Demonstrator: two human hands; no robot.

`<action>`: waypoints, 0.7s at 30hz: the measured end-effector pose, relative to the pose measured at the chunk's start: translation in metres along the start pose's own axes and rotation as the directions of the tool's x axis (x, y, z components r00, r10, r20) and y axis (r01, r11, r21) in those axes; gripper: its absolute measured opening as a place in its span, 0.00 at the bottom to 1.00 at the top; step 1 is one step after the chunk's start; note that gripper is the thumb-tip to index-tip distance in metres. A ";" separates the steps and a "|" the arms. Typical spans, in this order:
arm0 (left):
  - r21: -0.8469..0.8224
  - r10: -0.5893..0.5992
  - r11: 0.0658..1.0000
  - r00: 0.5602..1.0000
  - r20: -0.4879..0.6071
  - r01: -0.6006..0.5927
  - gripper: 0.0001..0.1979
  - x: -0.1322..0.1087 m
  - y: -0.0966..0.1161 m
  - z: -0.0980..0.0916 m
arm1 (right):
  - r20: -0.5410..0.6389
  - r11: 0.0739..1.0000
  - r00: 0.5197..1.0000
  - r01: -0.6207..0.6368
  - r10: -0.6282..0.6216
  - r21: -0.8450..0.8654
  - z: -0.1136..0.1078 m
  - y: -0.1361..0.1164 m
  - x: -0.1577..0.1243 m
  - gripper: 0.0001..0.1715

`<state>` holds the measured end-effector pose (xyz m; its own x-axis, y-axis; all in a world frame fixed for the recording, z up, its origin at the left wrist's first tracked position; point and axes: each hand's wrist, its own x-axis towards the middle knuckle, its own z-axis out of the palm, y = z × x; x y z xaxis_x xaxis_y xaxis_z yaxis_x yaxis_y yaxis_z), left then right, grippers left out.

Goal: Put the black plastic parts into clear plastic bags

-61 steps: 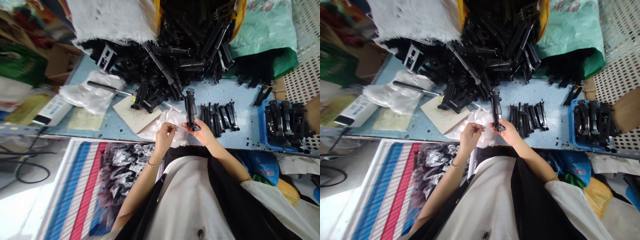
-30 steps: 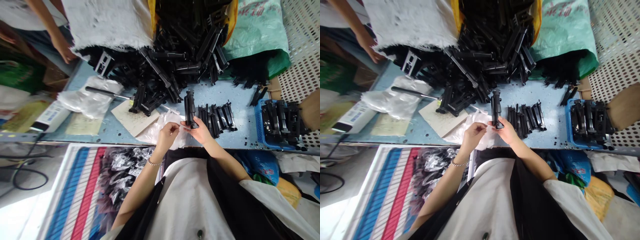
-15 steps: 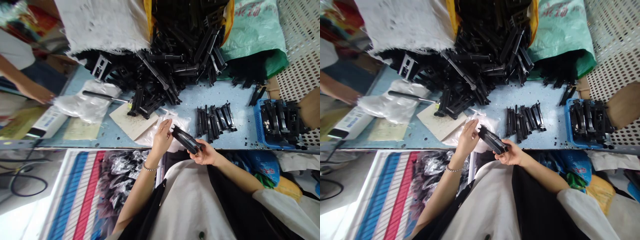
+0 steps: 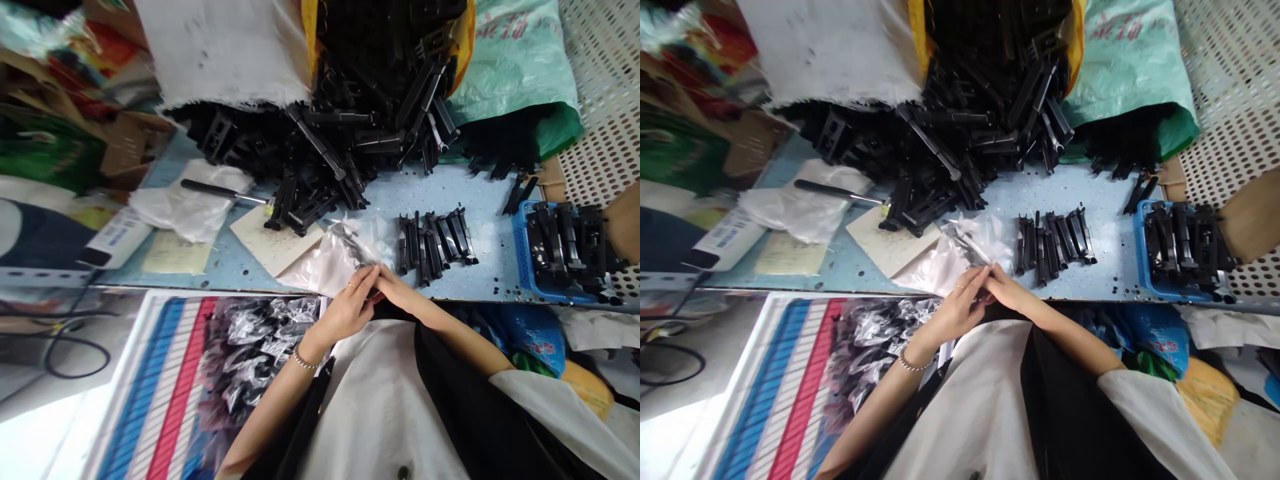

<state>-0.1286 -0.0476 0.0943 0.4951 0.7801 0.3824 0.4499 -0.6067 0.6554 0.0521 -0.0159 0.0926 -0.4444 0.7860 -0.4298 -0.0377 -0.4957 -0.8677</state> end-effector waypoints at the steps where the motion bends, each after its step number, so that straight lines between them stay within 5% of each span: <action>1: -0.020 -0.029 0.999 0.999 -0.020 0.029 0.36 0.000 -0.002 0.001 | 0.052 0.992 0.996 0.074 -0.070 -0.099 0.000 -0.003 -0.004 0.21; 4: -0.114 -0.158 0.983 0.978 -0.138 0.142 0.22 -0.001 -0.009 -0.004 | 0.210 0.935 0.963 0.225 -0.170 -0.276 -0.007 -0.011 -0.007 0.27; 8: -0.259 -0.311 0.933 0.923 -0.224 0.252 0.13 -0.009 -0.009 -0.033 | 0.025 0.802 0.941 0.301 -0.337 -0.516 -0.022 -0.010 0.014 0.22; 13: -0.214 -0.452 0.873 0.892 -0.018 0.438 0.12 -0.069 0.012 -0.105 | -0.006 0.724 0.923 0.298 -0.385 -0.623 -0.033 -0.003 0.047 0.31; 15: -0.154 -0.560 0.809 0.823 0.092 0.567 0.12 -0.112 0.011 -0.130 | 0.000 0.687 0.918 0.297 -0.397 -0.663 -0.033 -0.005 0.053 0.33; 18: -0.082 -0.766 0.621 0.626 0.147 0.779 0.13 -0.176 -0.014 -0.147 | 0.041 0.582 0.922 0.277 -0.385 -0.764 -0.027 -0.009 0.059 0.37; 21: -0.007 -0.887 0.459 0.458 -0.069 0.888 0.17 -0.216 -0.050 -0.143 | 0.119 0.448 0.923 0.287 -0.367 -0.847 -0.015 -0.012 0.064 0.37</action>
<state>-0.3644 -0.1641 0.0721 -0.2233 0.9053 -0.3614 0.6413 0.4156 0.6449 0.0377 0.0459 0.0712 -0.5029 0.8630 -0.0488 0.6131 0.3164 -0.7239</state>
